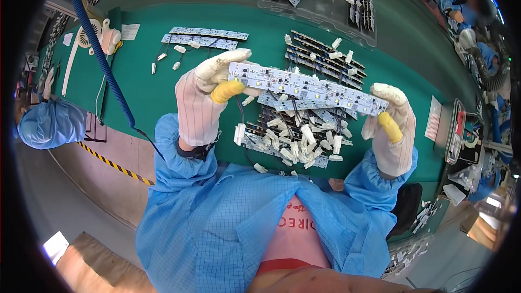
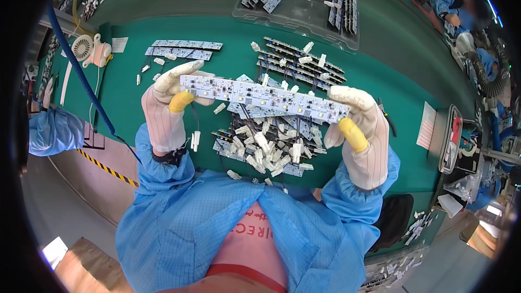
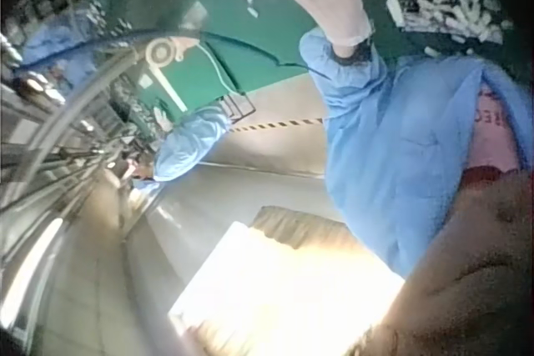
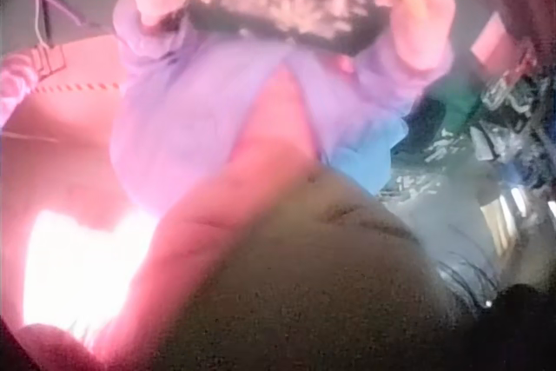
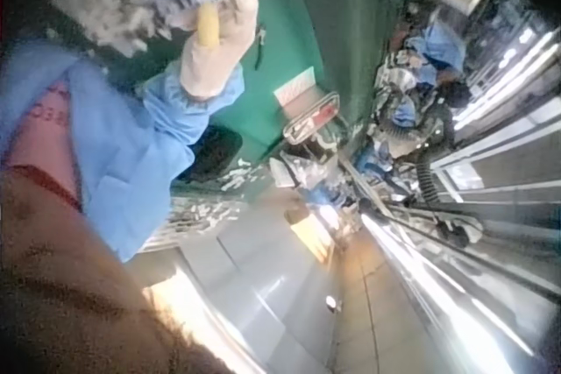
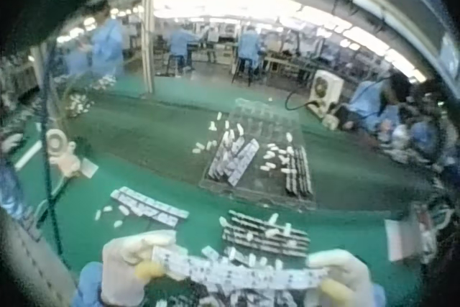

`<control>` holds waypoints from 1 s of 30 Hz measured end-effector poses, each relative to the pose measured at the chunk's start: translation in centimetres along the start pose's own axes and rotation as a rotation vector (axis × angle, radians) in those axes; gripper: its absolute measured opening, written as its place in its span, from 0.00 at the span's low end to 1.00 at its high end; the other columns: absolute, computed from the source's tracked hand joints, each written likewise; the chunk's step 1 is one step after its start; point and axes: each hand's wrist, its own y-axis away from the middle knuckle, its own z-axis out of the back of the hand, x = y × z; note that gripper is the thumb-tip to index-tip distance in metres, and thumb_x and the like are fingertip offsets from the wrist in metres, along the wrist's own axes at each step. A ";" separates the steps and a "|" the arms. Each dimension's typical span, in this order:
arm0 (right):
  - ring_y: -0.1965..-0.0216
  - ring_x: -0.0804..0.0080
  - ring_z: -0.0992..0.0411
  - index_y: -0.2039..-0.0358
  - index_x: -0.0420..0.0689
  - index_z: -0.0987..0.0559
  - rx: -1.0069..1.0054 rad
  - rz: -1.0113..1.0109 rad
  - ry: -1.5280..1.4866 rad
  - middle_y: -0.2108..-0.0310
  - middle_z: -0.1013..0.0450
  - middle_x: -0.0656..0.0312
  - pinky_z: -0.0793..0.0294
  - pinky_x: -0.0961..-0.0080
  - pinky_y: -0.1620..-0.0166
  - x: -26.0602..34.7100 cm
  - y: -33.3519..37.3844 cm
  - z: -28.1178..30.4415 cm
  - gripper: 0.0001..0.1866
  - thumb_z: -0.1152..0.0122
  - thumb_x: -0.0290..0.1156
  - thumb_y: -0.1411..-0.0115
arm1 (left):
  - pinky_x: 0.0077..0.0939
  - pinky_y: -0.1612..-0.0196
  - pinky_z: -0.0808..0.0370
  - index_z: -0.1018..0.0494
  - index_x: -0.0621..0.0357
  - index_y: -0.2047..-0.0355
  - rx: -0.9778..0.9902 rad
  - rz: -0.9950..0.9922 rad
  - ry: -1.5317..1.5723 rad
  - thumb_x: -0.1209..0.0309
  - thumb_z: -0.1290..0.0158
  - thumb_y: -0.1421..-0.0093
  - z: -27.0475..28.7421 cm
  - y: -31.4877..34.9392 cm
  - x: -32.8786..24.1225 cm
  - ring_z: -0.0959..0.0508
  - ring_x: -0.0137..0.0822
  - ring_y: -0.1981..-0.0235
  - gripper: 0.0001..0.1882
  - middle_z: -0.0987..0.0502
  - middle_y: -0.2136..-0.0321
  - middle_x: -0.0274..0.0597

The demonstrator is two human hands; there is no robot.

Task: Assembling electronic components onto a printed circuit board on a production line.

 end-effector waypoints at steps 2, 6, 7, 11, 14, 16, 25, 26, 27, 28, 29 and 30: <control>0.80 0.82 0.33 0.48 0.31 0.34 0.015 0.020 -0.019 0.66 0.31 0.61 0.36 0.89 0.77 -0.2 -0.2 0.4 0.48 0.29 0.57 0.59 | 0.23 0.61 0.24 0.32 0.70 0.50 0.020 0.000 -0.026 0.76 0.45 0.43 0.0 0.0 0.0 0.20 0.36 0.66 0.21 0.22 0.65 0.49; 0.80 0.80 0.33 0.49 0.30 0.33 0.051 0.044 -0.003 0.68 0.30 0.59 0.35 0.87 0.76 0.2 0.3 -0.2 0.39 0.33 0.50 0.51 | 0.18 0.60 0.27 0.32 0.69 0.49 -0.106 0.038 -0.158 0.77 0.45 0.43 -0.6 -0.7 0.2 0.22 0.29 0.67 0.20 0.22 0.65 0.43; 0.79 0.79 0.31 0.49 0.31 0.33 0.112 0.087 -0.072 0.67 0.29 0.58 0.34 0.87 0.75 0.5 0.4 -0.5 0.34 0.36 0.44 0.48 | 0.17 0.59 0.29 0.31 0.68 0.49 -0.127 0.052 -0.203 0.76 0.46 0.42 -0.3 -1.0 0.4 0.23 0.27 0.67 0.20 0.22 0.65 0.42; 0.78 0.78 0.30 0.48 0.30 0.34 0.194 -0.026 -0.065 0.65 0.27 0.56 0.32 0.86 0.74 1.1 0.6 -0.2 0.32 0.36 0.39 0.47 | 0.14 0.61 0.32 0.30 0.65 0.49 -0.089 0.068 -0.504 0.71 0.49 0.39 0.6 -1.6 1.1 0.24 0.23 0.65 0.18 0.21 0.66 0.38; 0.77 0.78 0.29 0.48 0.30 0.34 0.194 -0.026 -0.086 0.65 0.27 0.54 0.32 0.86 0.73 1.1 0.3 -0.3 0.32 0.36 0.40 0.47 | 0.16 0.62 0.31 0.30 0.65 0.50 -0.114 0.041 -0.538 0.66 0.47 0.40 0.7 -1.7 1.1 0.23 0.27 0.66 0.21 0.22 0.64 0.43; 0.78 0.80 0.30 0.49 0.31 0.32 0.161 -0.016 -0.031 0.68 0.26 0.58 0.33 0.87 0.74 1.0 0.0 -0.1 0.33 0.36 0.45 0.46 | 0.16 0.61 0.31 0.30 0.65 0.50 -0.118 0.034 -0.420 0.66 0.46 0.40 0.8 -1.2 1.4 0.22 0.28 0.67 0.21 0.22 0.64 0.45; 0.78 0.83 0.34 0.52 0.37 0.29 0.034 0.124 0.424 0.79 0.31 0.66 0.36 0.88 0.74 -1.8 -2.1 0.2 0.44 0.51 0.70 0.48 | 0.45 0.42 0.35 0.30 0.68 0.61 0.084 -0.167 -0.101 0.65 0.43 0.43 -0.2 -0.5 1.7 0.20 0.34 0.72 0.18 0.22 0.80 0.48; 0.80 0.83 0.34 0.54 0.37 0.28 0.007 0.034 0.360 0.79 0.31 0.66 0.36 0.88 0.75 -2.0 -2.1 0.7 0.41 0.54 0.67 0.45 | 0.32 0.57 0.25 0.30 0.68 0.63 0.185 0.000 0.017 0.65 0.47 0.40 0.3 -0.3 1.0 0.20 0.34 0.74 0.15 0.21 0.76 0.49; 0.81 0.82 0.35 0.57 0.36 0.27 -0.021 -0.057 0.297 0.80 0.31 0.66 0.37 0.88 0.76 -2.2 -2.0 1.2 0.38 0.56 0.64 0.41 | 0.21 0.70 0.26 0.30 0.66 0.63 0.074 -0.033 -0.090 0.67 0.50 0.37 0.8 -0.1 2.1 0.20 0.35 0.75 0.12 0.21 0.71 0.49; 0.84 0.81 0.36 0.63 0.37 0.27 -0.073 -0.055 0.274 0.83 0.32 0.65 0.38 0.87 0.79 -2.2 -1.8 1.1 0.31 0.60 0.57 0.35 | 0.21 0.69 0.26 0.30 0.65 0.63 0.046 -0.008 -0.111 0.70 0.50 0.38 0.6 0.2 1.9 0.20 0.35 0.75 0.10 0.22 0.69 0.49; 0.84 0.81 0.36 0.63 0.37 0.27 -0.067 -0.054 0.272 0.83 0.32 0.65 0.38 0.87 0.79 -2.0 -1.6 1.1 0.31 0.60 0.57 0.35 | 0.21 0.68 0.26 0.30 0.65 0.62 0.024 0.021 -0.125 0.73 0.50 0.39 0.1 0.4 1.8 0.20 0.35 0.75 0.08 0.22 0.68 0.48; 0.85 0.81 0.36 0.65 0.37 0.27 -0.050 -0.013 0.358 0.83 0.33 0.65 0.38 0.87 0.80 -1.6 -1.5 1.3 0.29 0.60 0.55 0.35 | 0.21 0.68 0.26 0.30 0.65 0.62 0.021 0.020 -0.127 0.73 0.50 0.39 0.3 0.4 1.8 0.20 0.35 0.75 0.08 0.22 0.68 0.48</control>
